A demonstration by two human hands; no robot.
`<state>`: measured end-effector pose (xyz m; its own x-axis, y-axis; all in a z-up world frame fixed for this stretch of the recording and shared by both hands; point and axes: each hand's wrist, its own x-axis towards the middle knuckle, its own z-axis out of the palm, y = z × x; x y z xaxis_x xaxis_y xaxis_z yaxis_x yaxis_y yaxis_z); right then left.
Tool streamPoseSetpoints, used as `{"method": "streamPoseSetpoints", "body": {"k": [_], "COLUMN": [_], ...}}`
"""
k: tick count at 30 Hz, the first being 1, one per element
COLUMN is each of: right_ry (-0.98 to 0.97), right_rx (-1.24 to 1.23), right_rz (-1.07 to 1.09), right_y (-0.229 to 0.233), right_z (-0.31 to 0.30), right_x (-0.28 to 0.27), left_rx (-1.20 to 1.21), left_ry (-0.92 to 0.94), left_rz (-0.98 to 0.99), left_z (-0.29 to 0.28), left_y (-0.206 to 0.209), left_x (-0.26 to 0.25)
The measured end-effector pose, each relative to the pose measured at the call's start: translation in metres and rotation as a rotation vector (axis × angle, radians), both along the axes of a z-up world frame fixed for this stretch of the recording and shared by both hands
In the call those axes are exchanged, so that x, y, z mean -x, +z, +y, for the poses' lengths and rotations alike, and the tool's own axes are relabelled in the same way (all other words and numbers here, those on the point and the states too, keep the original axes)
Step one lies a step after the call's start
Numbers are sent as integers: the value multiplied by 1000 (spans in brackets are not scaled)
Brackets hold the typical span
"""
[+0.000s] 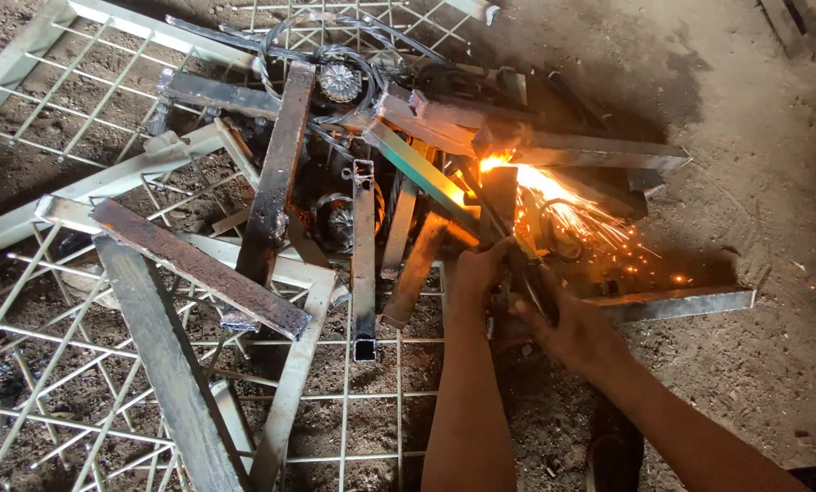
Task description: Cutting and welding metal frames using a gas torch.
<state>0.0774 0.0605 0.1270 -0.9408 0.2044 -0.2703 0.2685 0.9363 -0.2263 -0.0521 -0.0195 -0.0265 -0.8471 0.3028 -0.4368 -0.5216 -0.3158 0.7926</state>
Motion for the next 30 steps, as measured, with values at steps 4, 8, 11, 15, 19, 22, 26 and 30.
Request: {"method": "streamPoseSetpoints", "body": {"k": [4,8,11,15,19,22,26,30], "right_ry": [32,25,20,-4,37,71,68,59], "right_rx": [22,30,53,40,74,103,76,69], "right_rz": [54,70,56,42,116,144,100,77], "right_y": [-2,11,12,9,-1,7,6,11], "right_z": [2,-9,-9,-5,6,-1,1,-5], "right_x": [0,-3,-2,0,-1,-5,-5,-3], "left_rx": [18,-138,-133,-123,-80,-78,335,38], "left_ry": [-6,26,41,49,42,54,-95,-24], "left_rz": [14,73,37,108,112,84,92,30], "left_z": [-9,4,5,6,7,4,-13,-9], "left_y": [10,-5,-5,-9,-9,-4,16,9], "left_x": [-4,2,2,4,5,3,3,0]}}
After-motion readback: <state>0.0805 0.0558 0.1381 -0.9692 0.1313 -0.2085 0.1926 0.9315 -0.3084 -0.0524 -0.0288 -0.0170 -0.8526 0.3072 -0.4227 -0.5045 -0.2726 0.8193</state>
